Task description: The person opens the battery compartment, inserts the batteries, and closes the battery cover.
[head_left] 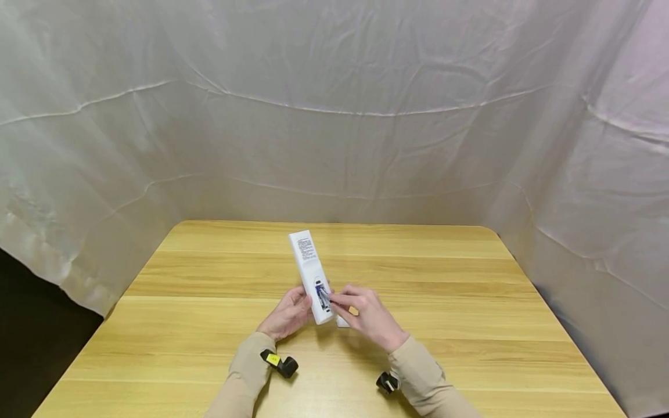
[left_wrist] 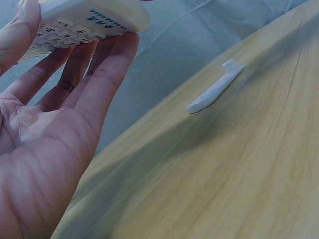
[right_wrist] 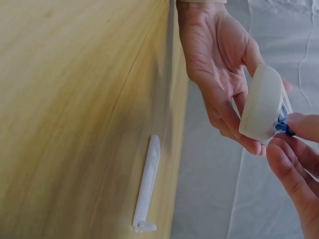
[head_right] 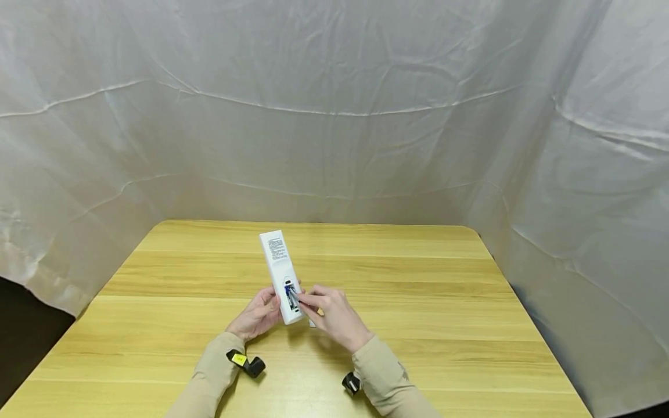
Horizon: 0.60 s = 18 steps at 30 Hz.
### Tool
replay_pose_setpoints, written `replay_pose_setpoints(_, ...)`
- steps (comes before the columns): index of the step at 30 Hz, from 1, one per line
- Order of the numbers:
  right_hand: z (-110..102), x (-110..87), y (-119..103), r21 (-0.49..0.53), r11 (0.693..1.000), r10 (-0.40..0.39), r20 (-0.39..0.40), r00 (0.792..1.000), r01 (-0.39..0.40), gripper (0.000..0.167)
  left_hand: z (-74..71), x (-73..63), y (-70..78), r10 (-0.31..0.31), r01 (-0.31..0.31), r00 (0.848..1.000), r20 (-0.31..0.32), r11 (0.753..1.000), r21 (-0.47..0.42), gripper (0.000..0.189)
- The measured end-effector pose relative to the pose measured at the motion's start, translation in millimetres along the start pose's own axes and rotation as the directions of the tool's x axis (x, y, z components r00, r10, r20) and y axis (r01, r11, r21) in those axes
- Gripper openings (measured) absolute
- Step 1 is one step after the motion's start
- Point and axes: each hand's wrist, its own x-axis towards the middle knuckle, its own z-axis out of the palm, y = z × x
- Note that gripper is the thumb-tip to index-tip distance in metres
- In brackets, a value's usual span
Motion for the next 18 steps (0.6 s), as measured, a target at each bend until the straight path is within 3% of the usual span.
replay_pose_setpoints(8,4.9,0.0,2.4,-0.065,0.993,-0.096,-0.022,0.995,0.094,0.024,-0.8,0.5,-0.7,-0.004,0.004,1.0,0.007,1.0,0.001,0.035)
replay_pose_setpoints(18,9.9,-0.3,5.4,-0.099,0.987,-0.134,-0.032,0.99,0.13,0.03,0.6,0.6,0.7,0.001,-0.001,1.0,0.017,1.0,-0.01,0.033)
